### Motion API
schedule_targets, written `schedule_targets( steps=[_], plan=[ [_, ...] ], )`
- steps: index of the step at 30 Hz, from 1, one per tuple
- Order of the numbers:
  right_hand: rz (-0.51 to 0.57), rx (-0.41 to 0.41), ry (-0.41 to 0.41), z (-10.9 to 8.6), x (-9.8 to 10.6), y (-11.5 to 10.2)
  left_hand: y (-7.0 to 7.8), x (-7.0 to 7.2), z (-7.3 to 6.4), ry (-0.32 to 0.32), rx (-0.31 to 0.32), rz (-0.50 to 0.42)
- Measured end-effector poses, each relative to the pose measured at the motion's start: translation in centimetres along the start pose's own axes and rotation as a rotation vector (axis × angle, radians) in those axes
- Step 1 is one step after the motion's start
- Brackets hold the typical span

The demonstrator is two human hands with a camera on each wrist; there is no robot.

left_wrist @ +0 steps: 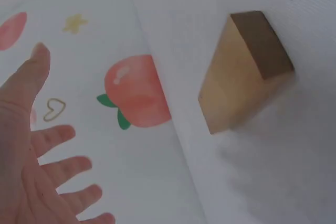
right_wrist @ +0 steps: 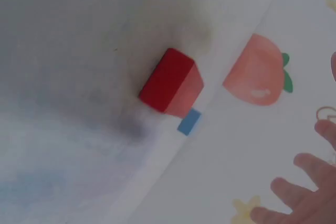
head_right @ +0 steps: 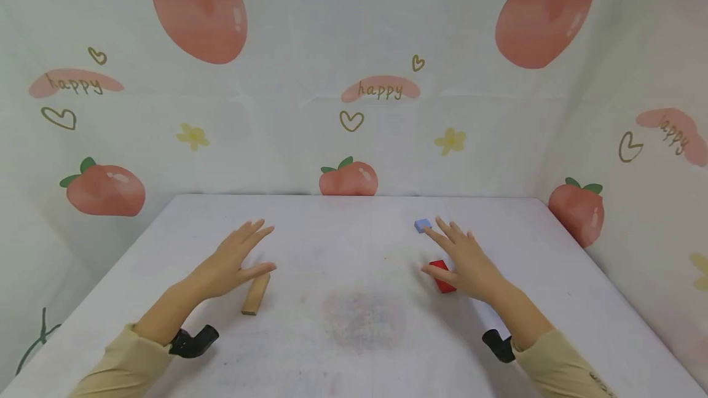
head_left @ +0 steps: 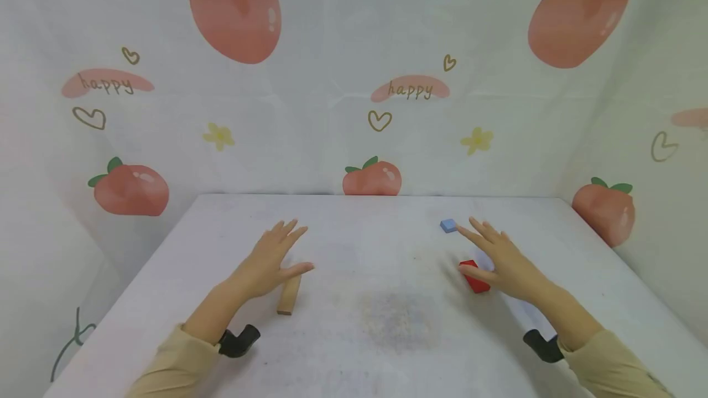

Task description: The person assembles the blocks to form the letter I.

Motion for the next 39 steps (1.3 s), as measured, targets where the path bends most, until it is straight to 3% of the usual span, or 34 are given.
schedule_targets(
  steps=[4,10,20,29,39],
  plan=[
    [0.045,-0.033,-0.055,-0.5,-0.1,0.8,-0.9,-0.2,-0.4,-0.048,0.008,-0.053],
    [0.086,-0.036,-0.065,-1.1,-0.2,1.8,-2.2,-1.0,-0.9,-0.118,0.027,-0.116],
    [0.138,0.011,-0.067,-1.7,-0.7,2.7,-3.0,-1.8,-1.5,-0.158,0.038,-0.209],
    [0.154,0.022,-0.080,-1.9,-1.4,3.4,-3.2,-2.4,-1.8,-0.182,-0.026,-0.202],
    [0.167,0.000,-0.106,-1.8,-1.8,3.7,-3.4,-2.7,-2.2,-0.230,-0.048,-0.234]
  ],
)
Point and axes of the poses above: each hand's wrist, its own z-axis towards the middle knuckle, its own x-axis out of the back of the hand, y = z × x, the point moved 7 cm from there along z, towards the middle knuckle, and after that the axes turned 2 degrees about -y, right-handed, at the moved point
